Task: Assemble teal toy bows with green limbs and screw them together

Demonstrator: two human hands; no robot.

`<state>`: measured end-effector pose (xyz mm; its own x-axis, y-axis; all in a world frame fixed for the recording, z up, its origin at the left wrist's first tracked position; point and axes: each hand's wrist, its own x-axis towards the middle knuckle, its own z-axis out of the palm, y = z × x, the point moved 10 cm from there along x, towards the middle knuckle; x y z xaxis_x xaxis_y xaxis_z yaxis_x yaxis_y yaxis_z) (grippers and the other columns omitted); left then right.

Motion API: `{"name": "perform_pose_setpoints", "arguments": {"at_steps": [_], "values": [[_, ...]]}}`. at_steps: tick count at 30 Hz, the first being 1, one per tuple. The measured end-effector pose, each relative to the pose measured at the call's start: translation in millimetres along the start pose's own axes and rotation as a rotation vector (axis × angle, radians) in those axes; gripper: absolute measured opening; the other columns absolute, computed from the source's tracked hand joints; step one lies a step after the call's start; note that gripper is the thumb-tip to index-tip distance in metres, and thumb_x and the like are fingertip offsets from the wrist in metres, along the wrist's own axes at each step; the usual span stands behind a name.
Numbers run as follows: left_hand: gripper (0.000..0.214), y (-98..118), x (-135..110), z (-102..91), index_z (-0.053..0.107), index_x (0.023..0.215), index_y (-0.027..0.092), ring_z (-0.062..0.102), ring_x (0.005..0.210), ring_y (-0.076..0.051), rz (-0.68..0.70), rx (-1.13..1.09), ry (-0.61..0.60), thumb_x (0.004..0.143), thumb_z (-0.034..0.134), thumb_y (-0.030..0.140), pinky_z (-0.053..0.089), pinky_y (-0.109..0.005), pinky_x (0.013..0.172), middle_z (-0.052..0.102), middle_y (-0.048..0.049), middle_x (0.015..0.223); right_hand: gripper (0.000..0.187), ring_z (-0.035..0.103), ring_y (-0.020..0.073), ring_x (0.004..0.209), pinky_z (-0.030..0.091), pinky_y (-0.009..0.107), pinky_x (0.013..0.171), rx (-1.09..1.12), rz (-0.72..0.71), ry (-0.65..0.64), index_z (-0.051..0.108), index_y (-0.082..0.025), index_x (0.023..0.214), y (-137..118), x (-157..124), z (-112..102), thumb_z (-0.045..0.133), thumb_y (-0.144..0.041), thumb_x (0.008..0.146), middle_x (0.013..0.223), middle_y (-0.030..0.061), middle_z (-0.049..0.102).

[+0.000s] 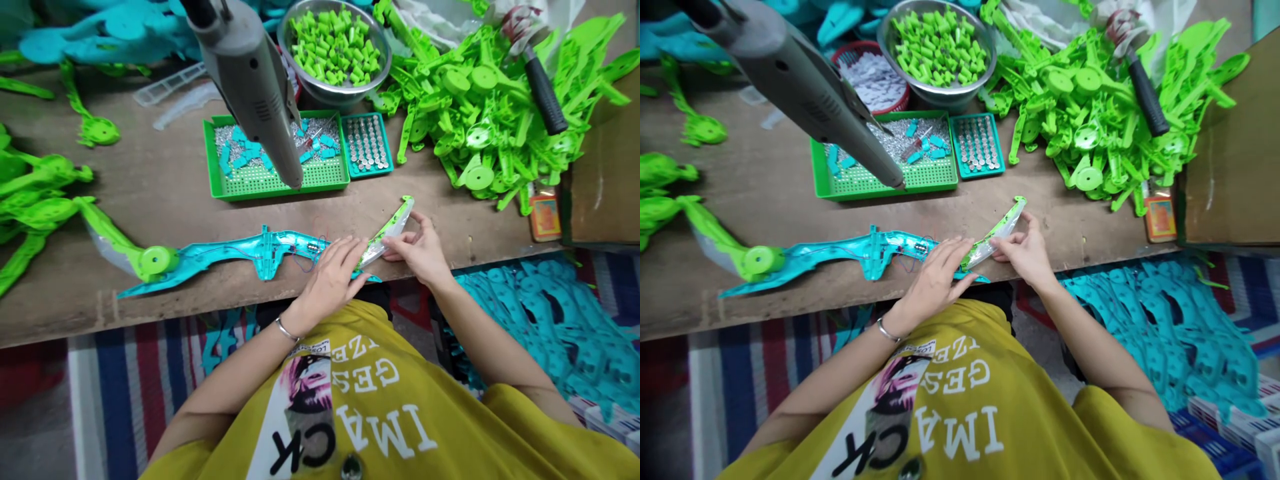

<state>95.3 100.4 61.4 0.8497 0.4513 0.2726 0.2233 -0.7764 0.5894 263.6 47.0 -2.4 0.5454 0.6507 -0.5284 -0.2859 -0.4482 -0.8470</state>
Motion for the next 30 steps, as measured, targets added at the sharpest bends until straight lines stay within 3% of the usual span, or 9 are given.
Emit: {"name": "perform_pose_setpoints", "arguments": {"at_steps": [6,9,12,16,19,24,30], "values": [[0.045,-1,-1,2.0,0.057,0.139,0.018,0.055,0.135,-0.033,0.022,0.026,0.013,0.097,0.062,0.035,0.049,-0.056,0.110,0.062,-0.0185,0.137,0.108,0.069,0.0153,0.053,0.062,0.025,0.053,-0.040,0.004,-0.032,0.028,-0.022,0.143,6,0,0,0.091,-0.039,0.057,0.062,-0.0102,0.065],[0.037,-3,-2,0.8,0.061,0.135,0.019,0.056,0.134,-0.031,0.026,0.035,0.042,0.099,0.058,0.027,0.050,-0.055,0.110,0.063,-0.0180,0.136,0.087,0.068,0.0149,0.051,0.061,0.024,0.049,-0.075,-0.016,-0.034,0.035,-0.023,0.134,1,10,-10,0.085,-0.044,0.066,0.063,-0.0092,0.065],[0.037,-3,-1,0.4,0.061,0.136,0.019,0.058,0.132,-0.031,0.036,0.059,0.059,0.099,0.057,0.023,0.052,-0.054,0.109,0.063,-0.0173,0.135,0.060,0.069,0.0155,0.050,0.060,0.026,0.047,-0.069,-0.044,0.073,0.042,-0.023,0.121,-10,30,-35,0.076,-0.045,0.076,0.066,-0.0063,0.067],[0.039,-5,-1,1.0,0.060,0.138,0.023,0.058,0.132,-0.031,0.034,0.056,0.060,0.099,0.057,0.023,0.052,-0.056,0.107,0.063,-0.0165,0.134,0.048,0.069,0.0150,0.050,0.061,0.027,0.049,-0.038,-0.082,0.150,0.045,-0.023,0.109,-24,52,-55,0.077,-0.036,0.076,0.067,-0.0056,0.067],[0.039,-5,0,1.1,0.060,0.137,0.024,0.058,0.131,-0.031,0.031,0.051,0.059,0.099,0.057,0.022,0.052,-0.057,0.107,0.063,-0.0162,0.135,0.044,0.068,0.0136,0.050,0.060,0.024,0.048,-0.075,-0.054,0.141,0.046,-0.023,0.100,-27,61,-55,0.081,-0.030,0.073,0.062,-0.0068,0.065],[0.038,-3,-1,-1.4,0.061,0.135,0.024,0.061,0.128,-0.031,0.043,0.096,0.085,0.097,0.059,0.020,0.056,-0.054,0.104,0.064,-0.0155,0.133,0.035,0.057,0.0117,0.038,0.050,0.022,0.034,-0.173,-0.004,0.107,0.045,-0.022,0.086,-30,70,-52,0.078,-0.025,0.075,0.052,-0.0070,0.060],[0.042,-5,-2,-2.2,0.059,0.139,0.027,0.063,0.125,-0.031,0.074,0.118,0.124,0.098,0.057,0.020,0.058,-0.053,0.102,0.065,-0.0137,0.132,0.023,0.055,0.0125,0.037,0.044,0.021,0.036,-0.303,-0.112,0.067,0.053,-0.022,0.083,-46,55,-43,0.074,-0.028,0.079,0.051,-0.0057,0.059]]}}
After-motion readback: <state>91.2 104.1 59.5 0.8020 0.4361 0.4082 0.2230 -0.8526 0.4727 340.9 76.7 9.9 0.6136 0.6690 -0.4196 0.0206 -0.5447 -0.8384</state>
